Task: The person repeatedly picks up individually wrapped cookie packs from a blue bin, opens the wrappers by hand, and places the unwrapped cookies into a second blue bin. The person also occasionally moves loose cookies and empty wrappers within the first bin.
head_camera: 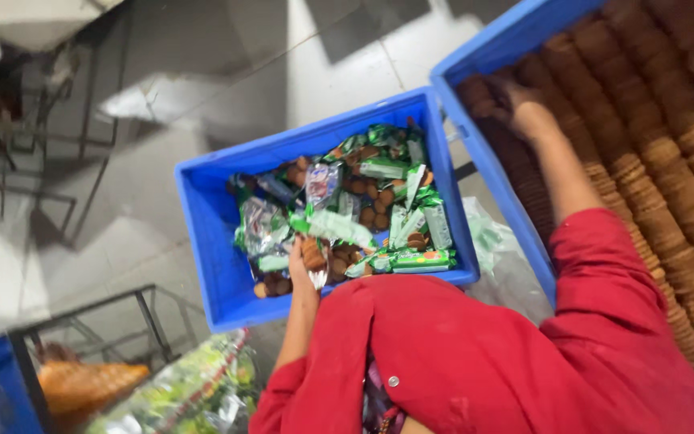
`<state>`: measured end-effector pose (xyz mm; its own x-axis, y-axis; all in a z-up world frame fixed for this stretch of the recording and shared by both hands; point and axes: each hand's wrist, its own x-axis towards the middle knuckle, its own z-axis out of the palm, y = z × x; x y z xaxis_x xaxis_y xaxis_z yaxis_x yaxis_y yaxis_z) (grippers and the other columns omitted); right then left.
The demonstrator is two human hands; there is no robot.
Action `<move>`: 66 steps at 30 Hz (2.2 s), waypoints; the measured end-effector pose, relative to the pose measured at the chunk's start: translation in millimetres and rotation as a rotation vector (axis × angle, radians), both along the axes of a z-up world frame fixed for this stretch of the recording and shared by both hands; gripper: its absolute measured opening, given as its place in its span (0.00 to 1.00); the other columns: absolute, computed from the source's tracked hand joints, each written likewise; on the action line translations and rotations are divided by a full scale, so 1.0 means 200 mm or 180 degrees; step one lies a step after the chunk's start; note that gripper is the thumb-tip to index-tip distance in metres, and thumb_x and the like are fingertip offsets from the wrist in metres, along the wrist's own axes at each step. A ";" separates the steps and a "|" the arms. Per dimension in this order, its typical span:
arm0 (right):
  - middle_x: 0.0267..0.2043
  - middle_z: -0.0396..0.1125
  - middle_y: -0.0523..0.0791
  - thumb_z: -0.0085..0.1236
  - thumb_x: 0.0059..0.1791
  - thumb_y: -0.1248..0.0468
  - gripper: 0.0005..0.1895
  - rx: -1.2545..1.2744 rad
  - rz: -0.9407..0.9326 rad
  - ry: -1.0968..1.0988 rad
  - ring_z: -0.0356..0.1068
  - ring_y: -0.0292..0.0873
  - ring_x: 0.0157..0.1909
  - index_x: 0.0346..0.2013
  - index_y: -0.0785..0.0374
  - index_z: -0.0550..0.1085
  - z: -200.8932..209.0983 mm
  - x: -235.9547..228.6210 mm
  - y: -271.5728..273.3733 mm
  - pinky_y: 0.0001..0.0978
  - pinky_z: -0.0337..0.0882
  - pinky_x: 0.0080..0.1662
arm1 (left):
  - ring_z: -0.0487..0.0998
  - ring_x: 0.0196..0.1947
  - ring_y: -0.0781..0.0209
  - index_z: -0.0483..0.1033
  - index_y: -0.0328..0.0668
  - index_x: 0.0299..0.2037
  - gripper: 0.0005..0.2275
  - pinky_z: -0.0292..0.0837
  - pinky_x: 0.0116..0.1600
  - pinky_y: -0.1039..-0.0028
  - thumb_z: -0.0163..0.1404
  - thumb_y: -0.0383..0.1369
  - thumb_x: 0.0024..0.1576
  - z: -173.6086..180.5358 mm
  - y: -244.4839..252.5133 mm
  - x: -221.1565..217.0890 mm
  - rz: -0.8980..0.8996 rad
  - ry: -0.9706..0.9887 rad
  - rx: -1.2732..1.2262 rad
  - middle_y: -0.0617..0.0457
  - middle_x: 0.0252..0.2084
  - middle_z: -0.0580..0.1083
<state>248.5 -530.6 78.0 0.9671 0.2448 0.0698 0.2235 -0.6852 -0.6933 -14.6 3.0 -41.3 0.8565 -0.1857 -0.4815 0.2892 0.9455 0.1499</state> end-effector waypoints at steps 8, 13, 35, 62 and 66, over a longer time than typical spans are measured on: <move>0.52 0.76 0.46 0.64 0.55 0.73 0.15 0.0777 -0.0023 -0.0654 0.66 0.35 0.40 0.57 0.64 0.77 0.95 -0.26 0.43 0.27 0.68 0.43 | 0.51 0.14 0.75 0.57 0.52 0.26 0.20 0.48 0.20 0.82 0.37 0.48 0.71 0.11 0.00 0.26 -0.0119 -0.0857 -0.1299 0.66 0.19 0.51; 0.50 0.76 0.46 0.63 0.51 0.69 0.16 0.0367 0.1825 -0.0405 0.76 0.40 0.43 0.54 0.60 0.79 1.14 -0.63 1.14 0.32 0.76 0.45 | 0.55 0.14 0.71 0.62 0.49 0.29 0.19 0.52 0.21 0.79 0.35 0.49 0.69 0.36 -0.13 0.26 -0.0209 -0.0663 -0.0822 0.63 0.19 0.57; 0.39 0.72 0.43 0.71 0.43 0.65 0.21 0.0491 0.1081 0.0635 0.66 0.40 0.35 0.50 0.58 0.79 0.46 -1.09 1.95 0.31 0.68 0.39 | 0.83 0.39 0.52 0.67 0.37 0.62 0.22 0.83 0.41 0.63 0.37 0.48 0.70 0.32 0.17 0.16 -0.0973 -0.0858 0.0787 0.42 0.48 0.77; 0.42 0.72 0.45 0.65 0.47 0.66 0.17 -0.0684 0.1840 -0.0310 0.74 0.49 0.41 0.51 0.53 0.77 0.63 -1.07 1.99 0.40 0.73 0.41 | 0.81 0.35 0.56 0.77 0.30 0.45 0.26 0.78 0.43 0.67 0.38 0.51 0.70 0.10 0.15 0.25 -0.2160 -0.1239 0.0802 0.45 0.39 0.79; 0.46 0.71 0.45 0.68 0.45 0.63 0.11 -0.1291 0.1737 -0.0504 0.74 0.50 0.39 0.40 0.55 0.77 0.70 -1.06 1.98 0.40 0.72 0.37 | 0.83 0.38 0.52 0.77 0.29 0.49 0.27 0.80 0.46 0.65 0.35 0.50 0.67 0.10 0.15 0.25 -0.2283 -0.0941 0.0189 0.41 0.42 0.80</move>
